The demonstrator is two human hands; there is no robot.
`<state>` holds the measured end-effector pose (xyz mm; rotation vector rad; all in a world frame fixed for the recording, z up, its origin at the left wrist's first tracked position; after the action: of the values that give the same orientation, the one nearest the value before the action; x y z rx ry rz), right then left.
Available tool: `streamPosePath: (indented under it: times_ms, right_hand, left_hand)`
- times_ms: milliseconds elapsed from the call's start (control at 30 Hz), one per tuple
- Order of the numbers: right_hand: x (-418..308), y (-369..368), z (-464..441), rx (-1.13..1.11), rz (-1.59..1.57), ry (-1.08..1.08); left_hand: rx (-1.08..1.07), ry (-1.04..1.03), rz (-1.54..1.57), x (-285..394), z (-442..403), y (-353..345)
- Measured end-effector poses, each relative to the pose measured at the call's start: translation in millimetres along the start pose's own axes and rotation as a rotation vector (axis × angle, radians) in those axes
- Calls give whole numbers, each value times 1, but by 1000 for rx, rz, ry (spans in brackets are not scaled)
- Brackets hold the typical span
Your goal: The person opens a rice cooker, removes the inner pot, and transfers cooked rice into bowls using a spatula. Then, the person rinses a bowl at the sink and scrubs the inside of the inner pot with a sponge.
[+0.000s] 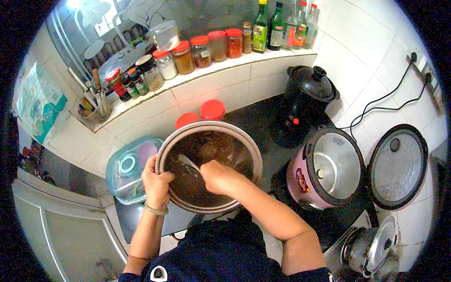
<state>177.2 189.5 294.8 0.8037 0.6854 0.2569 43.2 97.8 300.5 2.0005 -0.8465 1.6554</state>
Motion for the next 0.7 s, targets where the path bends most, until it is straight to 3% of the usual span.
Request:
streamPosePath:
  times_ms: [67,133,267,400,467,567,700]
  right_hand:
    - [-6,-13,9,-54,216,154]
    - [-2,-12,10,-5,299,167]
    - [-15,32,7,293,255,241]
    - [-11,5,13,153,384,281]
    - [-7,6,17,145,434,290]
    - [-10,32,15,325,335,308]
    - [3,0,5,240,336,245]
  left_hand:
    - [11,6,-42,-1,-3,6]
    - [25,11,-86,-2,-6,9]
    - [46,-56,-65,3,-3,3]
    - [-43,-124,-94,19,-3,-10]
    - [-47,-145,-109,24,-4,-11]
    - [-61,-209,-239,34,-1,-16]
    - [-61,-259,-253,44,-3,-25]
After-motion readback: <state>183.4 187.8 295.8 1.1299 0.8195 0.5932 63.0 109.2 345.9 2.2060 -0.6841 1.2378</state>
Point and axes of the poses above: each hand's wrist, its own z-axis away from the middle knuckle, its own y-axis out of the back of the hand, x = y × z, the point moved 9 cm from there along -z, towards the middle knuckle, and after that the axes turned 12 degrees about -y, right-handed, at the moved point
